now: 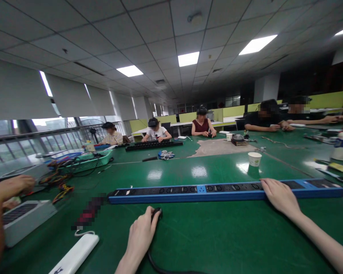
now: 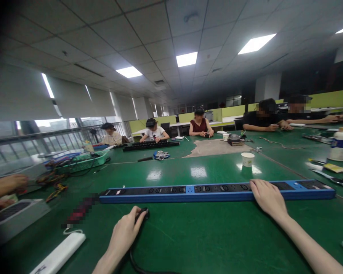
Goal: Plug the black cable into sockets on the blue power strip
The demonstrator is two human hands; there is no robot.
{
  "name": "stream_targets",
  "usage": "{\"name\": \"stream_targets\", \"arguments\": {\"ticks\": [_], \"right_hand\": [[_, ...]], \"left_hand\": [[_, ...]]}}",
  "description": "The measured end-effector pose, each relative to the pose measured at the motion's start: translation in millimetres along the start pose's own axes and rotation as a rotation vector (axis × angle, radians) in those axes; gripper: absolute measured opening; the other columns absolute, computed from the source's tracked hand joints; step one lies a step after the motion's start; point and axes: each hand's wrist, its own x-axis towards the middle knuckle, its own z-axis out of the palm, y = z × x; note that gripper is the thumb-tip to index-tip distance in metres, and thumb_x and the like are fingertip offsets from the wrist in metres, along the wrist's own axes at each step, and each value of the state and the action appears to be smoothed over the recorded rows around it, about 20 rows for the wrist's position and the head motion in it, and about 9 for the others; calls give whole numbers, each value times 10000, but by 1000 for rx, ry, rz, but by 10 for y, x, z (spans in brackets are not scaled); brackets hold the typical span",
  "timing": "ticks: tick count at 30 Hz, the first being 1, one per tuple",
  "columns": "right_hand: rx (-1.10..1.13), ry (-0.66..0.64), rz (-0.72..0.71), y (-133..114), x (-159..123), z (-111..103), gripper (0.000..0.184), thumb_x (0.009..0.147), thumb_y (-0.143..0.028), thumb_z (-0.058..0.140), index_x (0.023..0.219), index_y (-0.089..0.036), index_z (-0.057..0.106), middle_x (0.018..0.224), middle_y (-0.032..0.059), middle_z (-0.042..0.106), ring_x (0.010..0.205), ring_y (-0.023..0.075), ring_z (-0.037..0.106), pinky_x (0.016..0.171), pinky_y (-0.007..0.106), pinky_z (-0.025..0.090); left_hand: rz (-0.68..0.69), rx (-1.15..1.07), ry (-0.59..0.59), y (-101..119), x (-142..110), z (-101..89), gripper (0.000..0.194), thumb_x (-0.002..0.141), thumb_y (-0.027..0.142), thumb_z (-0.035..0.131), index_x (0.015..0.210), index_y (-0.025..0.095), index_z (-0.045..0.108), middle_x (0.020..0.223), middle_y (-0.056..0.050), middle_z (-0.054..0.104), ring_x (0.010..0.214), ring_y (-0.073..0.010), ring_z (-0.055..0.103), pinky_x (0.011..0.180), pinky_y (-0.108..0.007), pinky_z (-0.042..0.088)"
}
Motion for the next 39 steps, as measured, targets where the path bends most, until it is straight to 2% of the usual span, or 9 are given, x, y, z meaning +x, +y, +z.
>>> {"name": "stream_targets", "arguments": {"ticks": [5, 8, 14, 19, 23, 27, 31, 39], "right_hand": [[-6, -34, -13, 1, -10, -6, 449, 989, -360, 303, 1221, -213, 658, 1274, 118, 675, 1149, 295, 582, 910, 434, 449], [-16, -23, -12, -36, -8, -72, 437, 987, -341, 311, 1216, -213, 660, 1270, 124, 675, 1144, 295, 580, 897, 430, 451], [-34, -10, -11, -85, -1, -143, 417, 997, -315, 315, 1220, -207, 651, 1265, 114, 676, 1149, 281, 570, 905, 406, 431], [-22, -47, 5, -97, 1, -146, 434, 996, -307, 289, 1207, -206, 655, 1276, 111, 669, 1175, 296, 557, 925, 419, 411], [5, -53, 22, -119, 7, -177, 449, 998, -312, 275, 1216, -203, 652, 1292, 116, 662, 1186, 300, 554, 943, 426, 398], [39, -65, 54, -135, 32, -209, 448, 996, -331, 282, 1195, -206, 664, 1251, 118, 682, 1150, 288, 574, 937, 417, 399], [61, -68, 90, -139, 45, -217, 457, 1005, -373, 280, 1189, -213, 667, 1224, 111, 694, 1121, 274, 590, 926, 399, 402], [71, -62, 102, -129, 49, -191, 459, 1013, -379, 276, 1206, -222, 662, 1237, 95, 694, 1140, 264, 586, 943, 393, 393]], "left_hand": [[-169, -112, 222, -366, 264, -255, 412, 975, 596, 433, 1072, 285, 685, 1008, -54, 784, 895, -254, 738, 688, -283, 476], [-217, -80, 269, -611, 566, -426, 434, 939, 594, 494, 1074, 264, 741, 1000, -73, 791, 936, -287, 733, 737, -308, 502], [-219, -17, 189, -890, 1148, -563, 450, 915, 558, 535, 1098, 232, 786, 1035, -125, 787, 1043, -330, 708, 813, -346, 515], [-222, -31, 40, -1013, 1360, -508, 467, 877, 579, 579, 1091, 222, 792, 1061, -116, 785, 1063, -312, 701, 780, -313, 511], [-242, -10, 25, -1007, 1411, -424, 463, 880, 570, 578, 1087, 214, 790, 1053, -132, 782, 1057, -313, 703, 789, -321, 514], [-256, 48, 39, -854, 1433, -376, 391, 861, 502, 624, 1034, 196, 795, 1033, -178, 768, 1031, -332, 705, 833, -366, 519], [-283, 94, 22, -721, 1452, -377, 359, 847, 475, 641, 991, 182, 790, 1045, -210, 751, 1012, -353, 705, 833, -406, 525], [-337, 110, -15, -684, 1424, -437, 386, 838, 513, 637, 951, 164, 754, 1050, -221, 741, 992, -350, 713, 809, -404, 532]]}}
